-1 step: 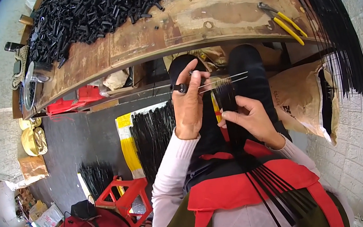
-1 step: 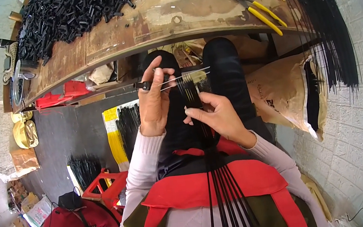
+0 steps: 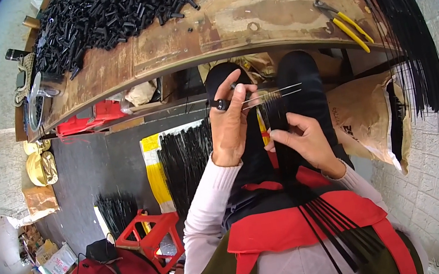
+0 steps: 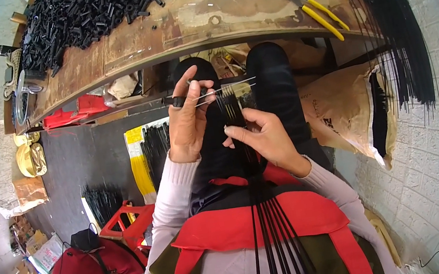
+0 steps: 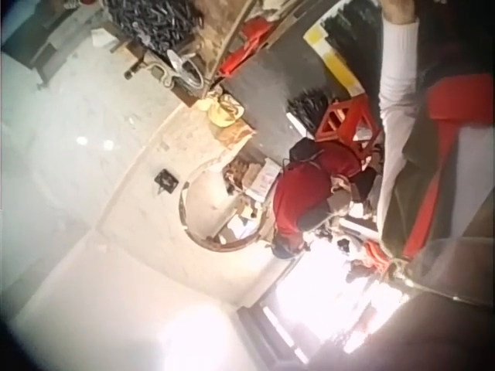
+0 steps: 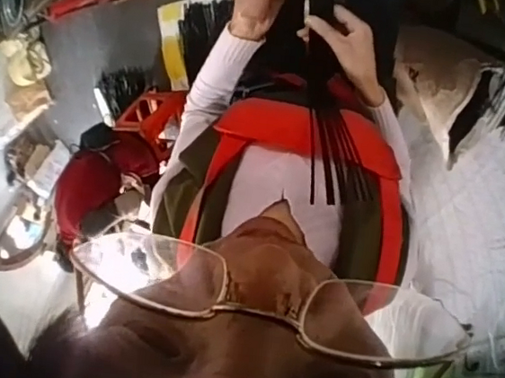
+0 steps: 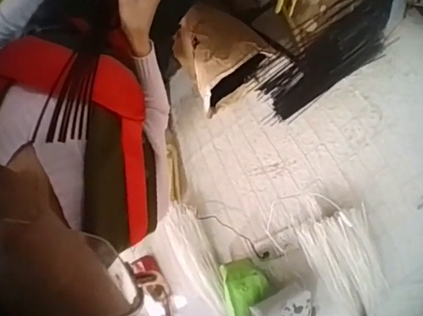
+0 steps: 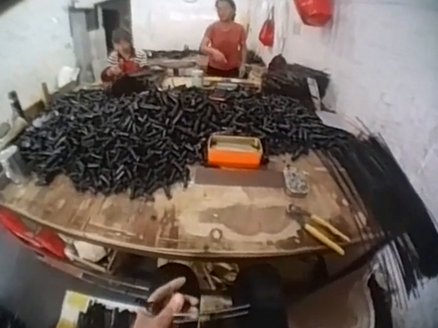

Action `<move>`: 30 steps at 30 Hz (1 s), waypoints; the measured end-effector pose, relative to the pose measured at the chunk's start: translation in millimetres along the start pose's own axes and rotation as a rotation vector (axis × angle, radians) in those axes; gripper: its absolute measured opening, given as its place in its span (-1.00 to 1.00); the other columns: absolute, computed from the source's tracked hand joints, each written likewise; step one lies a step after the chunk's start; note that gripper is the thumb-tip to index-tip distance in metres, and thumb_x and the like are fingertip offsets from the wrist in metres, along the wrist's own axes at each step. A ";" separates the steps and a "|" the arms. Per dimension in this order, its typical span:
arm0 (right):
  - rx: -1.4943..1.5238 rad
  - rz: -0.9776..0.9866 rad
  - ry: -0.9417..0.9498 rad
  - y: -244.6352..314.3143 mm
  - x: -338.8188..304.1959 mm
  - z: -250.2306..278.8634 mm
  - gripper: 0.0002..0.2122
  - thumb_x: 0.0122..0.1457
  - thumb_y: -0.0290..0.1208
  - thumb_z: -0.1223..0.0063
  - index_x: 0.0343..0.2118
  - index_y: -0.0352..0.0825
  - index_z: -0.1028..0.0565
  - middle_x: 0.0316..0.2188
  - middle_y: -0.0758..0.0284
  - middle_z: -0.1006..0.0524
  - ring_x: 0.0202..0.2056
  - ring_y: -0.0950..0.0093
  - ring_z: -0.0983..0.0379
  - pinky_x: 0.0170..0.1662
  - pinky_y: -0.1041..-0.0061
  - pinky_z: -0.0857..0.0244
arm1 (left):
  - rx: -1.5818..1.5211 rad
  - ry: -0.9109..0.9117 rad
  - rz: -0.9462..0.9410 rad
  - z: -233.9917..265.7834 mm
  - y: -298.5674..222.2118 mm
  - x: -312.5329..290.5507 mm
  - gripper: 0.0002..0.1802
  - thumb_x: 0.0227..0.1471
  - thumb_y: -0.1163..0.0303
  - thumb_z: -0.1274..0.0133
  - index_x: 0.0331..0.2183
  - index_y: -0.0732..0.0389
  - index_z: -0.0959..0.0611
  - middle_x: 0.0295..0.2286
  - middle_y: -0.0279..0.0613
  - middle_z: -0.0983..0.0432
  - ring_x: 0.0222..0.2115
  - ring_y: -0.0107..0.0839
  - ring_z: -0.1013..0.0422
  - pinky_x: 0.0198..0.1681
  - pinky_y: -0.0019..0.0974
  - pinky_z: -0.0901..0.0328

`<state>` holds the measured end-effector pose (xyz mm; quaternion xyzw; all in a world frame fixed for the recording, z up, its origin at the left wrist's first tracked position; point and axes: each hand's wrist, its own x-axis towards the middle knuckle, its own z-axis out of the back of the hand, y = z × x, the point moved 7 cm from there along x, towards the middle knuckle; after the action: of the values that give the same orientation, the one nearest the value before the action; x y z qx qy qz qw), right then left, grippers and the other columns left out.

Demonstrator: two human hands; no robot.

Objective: Grouping, clamping, and trimming bundles of black plastic rods at an industrial workbench.

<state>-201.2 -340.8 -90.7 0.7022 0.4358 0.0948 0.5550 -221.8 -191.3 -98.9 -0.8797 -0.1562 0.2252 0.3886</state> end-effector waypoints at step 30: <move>-0.064 0.047 -0.004 -4.7 -0.7 3.1 -0.85 0.22 -0.51 -0.07 -0.21 -0.48 -0.47 -0.40 0.27 -0.57 -0.37 0.47 -0.56 -0.23 0.52 -0.44 | -0.012 0.055 0.069 -5.8 -8.7 -10.2 -0.59 0.12 0.36 -0.14 -0.01 0.29 -0.53 -0.24 -0.12 -0.55 -0.26 -0.40 -0.51 -0.23 -0.42 -0.47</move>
<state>-202.1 -343.5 -95.6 0.6943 0.4149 0.1205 0.5756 -228.3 -193.8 -86.1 -0.8927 -0.1163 0.2133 0.3796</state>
